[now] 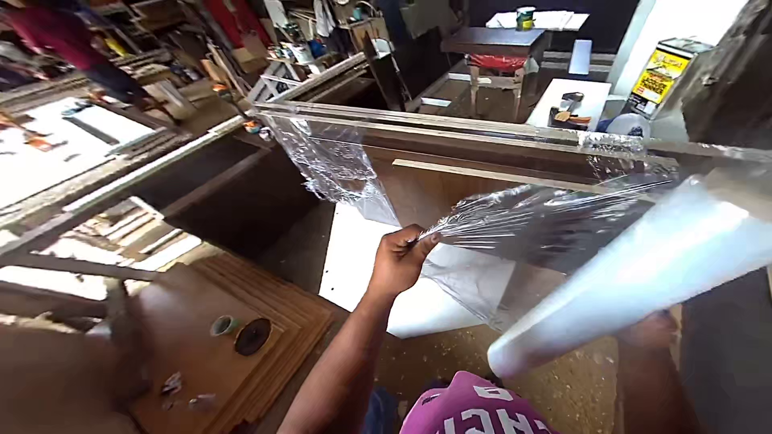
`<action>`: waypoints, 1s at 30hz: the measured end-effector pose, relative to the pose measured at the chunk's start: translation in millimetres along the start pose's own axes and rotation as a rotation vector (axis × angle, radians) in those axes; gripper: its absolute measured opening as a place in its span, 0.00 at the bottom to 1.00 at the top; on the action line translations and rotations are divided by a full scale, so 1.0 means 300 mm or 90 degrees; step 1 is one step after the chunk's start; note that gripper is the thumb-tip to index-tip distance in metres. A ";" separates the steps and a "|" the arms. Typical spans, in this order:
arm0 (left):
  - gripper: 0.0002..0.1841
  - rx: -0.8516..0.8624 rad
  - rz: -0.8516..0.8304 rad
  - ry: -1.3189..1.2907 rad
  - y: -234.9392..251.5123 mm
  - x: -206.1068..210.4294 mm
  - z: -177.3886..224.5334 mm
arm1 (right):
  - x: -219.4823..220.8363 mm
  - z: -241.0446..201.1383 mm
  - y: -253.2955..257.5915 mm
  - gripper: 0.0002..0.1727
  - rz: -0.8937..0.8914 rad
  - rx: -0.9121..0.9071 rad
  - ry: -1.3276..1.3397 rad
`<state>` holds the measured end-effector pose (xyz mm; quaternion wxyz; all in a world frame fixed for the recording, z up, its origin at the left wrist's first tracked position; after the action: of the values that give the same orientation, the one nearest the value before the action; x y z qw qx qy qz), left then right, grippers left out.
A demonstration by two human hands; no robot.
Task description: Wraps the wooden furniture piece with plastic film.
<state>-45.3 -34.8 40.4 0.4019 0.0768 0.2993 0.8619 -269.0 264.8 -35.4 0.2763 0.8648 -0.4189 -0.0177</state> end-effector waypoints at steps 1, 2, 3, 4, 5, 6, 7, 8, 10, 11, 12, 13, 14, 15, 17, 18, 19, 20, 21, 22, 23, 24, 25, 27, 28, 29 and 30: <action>0.12 0.004 0.019 0.008 -0.016 -0.023 0.012 | 0.015 -0.036 0.036 0.15 0.000 -0.005 -0.023; 0.13 0.005 0.030 0.014 -0.026 -0.040 0.024 | 0.028 -0.069 0.066 0.14 -0.009 -0.016 -0.041; 0.14 0.000 0.036 0.012 -0.034 -0.054 0.029 | 0.036 -0.097 0.092 0.13 -0.018 -0.022 -0.056; 0.15 -0.015 0.038 -0.005 -0.041 -0.068 0.024 | 0.041 -0.122 0.118 0.14 -0.043 -0.023 -0.063; 0.15 -0.035 0.031 -0.038 -0.049 -0.084 0.013 | 0.047 -0.135 0.144 0.18 -0.077 -0.007 -0.046; 0.16 -0.049 0.019 -0.081 -0.056 -0.100 0.002 | 0.055 -0.133 0.167 0.24 -0.116 0.025 0.000; 0.15 -0.052 0.007 -0.119 -0.061 -0.117 -0.009 | 0.070 -0.131 0.182 0.31 -0.151 0.041 0.036; 0.14 -0.046 0.003 -0.153 -0.066 -0.134 -0.019 | 0.084 -0.117 0.196 0.36 -0.194 0.046 0.073; 0.12 -0.033 0.026 -0.246 -0.070 -0.174 -0.044 | 0.144 -0.053 0.228 0.50 -0.296 0.102 0.204; 0.11 -0.033 0.055 -0.298 -0.071 -0.198 -0.058 | 0.178 -0.021 0.239 0.55 -0.345 0.131 0.247; 0.09 -0.038 0.091 -0.350 -0.072 -0.229 -0.072 | 0.197 0.018 0.244 0.58 -0.390 0.147 0.262; 0.09 -0.042 0.125 -0.388 -0.074 -0.265 -0.082 | 0.222 0.043 0.248 0.59 -0.417 0.161 0.265; 0.09 -0.039 0.152 -0.411 -0.075 -0.310 -0.091 | 0.250 0.064 0.252 0.59 -0.435 0.177 0.258; 0.08 -0.033 0.174 -0.410 -0.076 -0.362 -0.099 | 0.281 0.083 0.255 0.59 -0.433 0.188 0.233; 0.09 -0.033 0.209 -0.369 -0.079 -0.482 -0.127 | 0.415 0.067 0.256 0.59 -0.435 0.172 0.203; 0.09 -0.038 0.231 -0.354 -0.079 -0.547 -0.146 | 0.500 0.045 0.264 0.60 -0.433 0.154 0.205; 0.10 -0.043 0.256 -0.348 -0.076 -0.616 -0.166 | 0.585 0.033 0.270 0.60 -0.419 0.144 0.199; 0.10 -0.051 0.285 -0.347 -0.070 -0.689 -0.185 | 0.658 0.037 0.275 0.59 -0.398 0.135 0.178; 0.11 -0.057 0.319 -0.346 -0.059 -0.767 -0.201 | 0.716 0.059 0.279 0.58 -0.384 0.129 0.166; 0.12 -0.058 0.350 -0.345 -0.044 -0.845 -0.212 | 0.786 0.073 0.290 0.56 -0.361 0.128 0.163; 0.12 -0.056 0.378 -0.341 -0.026 -0.919 -0.223 | 0.857 0.080 0.305 0.52 -0.339 0.129 0.163; 0.12 -0.050 0.402 -0.329 -0.007 -0.991 -0.231 | 0.928 0.081 0.323 0.48 -0.322 0.119 0.154; 0.11 -0.038 0.418 -0.296 0.013 -1.066 -0.236 | 0.989 0.082 0.339 0.42 -0.299 0.094 0.132; 0.10 0.001 0.425 -0.181 0.051 -1.215 -0.242 | 1.096 0.088 0.365 0.28 -0.269 0.007 0.072; 0.09 0.016 0.426 -0.123 0.068 -1.283 -0.246 | 1.157 0.087 0.374 0.24 -0.261 -0.031 0.051; 0.08 0.028 0.428 -0.079 0.083 -1.341 -0.250 | 1.220 0.086 0.383 0.22 -0.264 -0.054 0.043; 0.08 0.046 0.431 -0.045 0.102 -1.392 -0.251 | 1.289 0.078 0.396 0.21 -0.277 -0.071 0.044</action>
<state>184.6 -392.9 42.6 0.1005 0.2160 0.2732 0.9320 -109.3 -88.8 80.9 0.3275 0.9182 -0.2112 -0.0707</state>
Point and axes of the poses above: each hand's wrist, its own y-axis towards the middle knuckle, its own x-axis out of the palm, z = x × y, the point moved 7 cm from there along y, towards the middle knuckle, and after that the axes turned 15 degrees about -y, right-handed, at the moved point
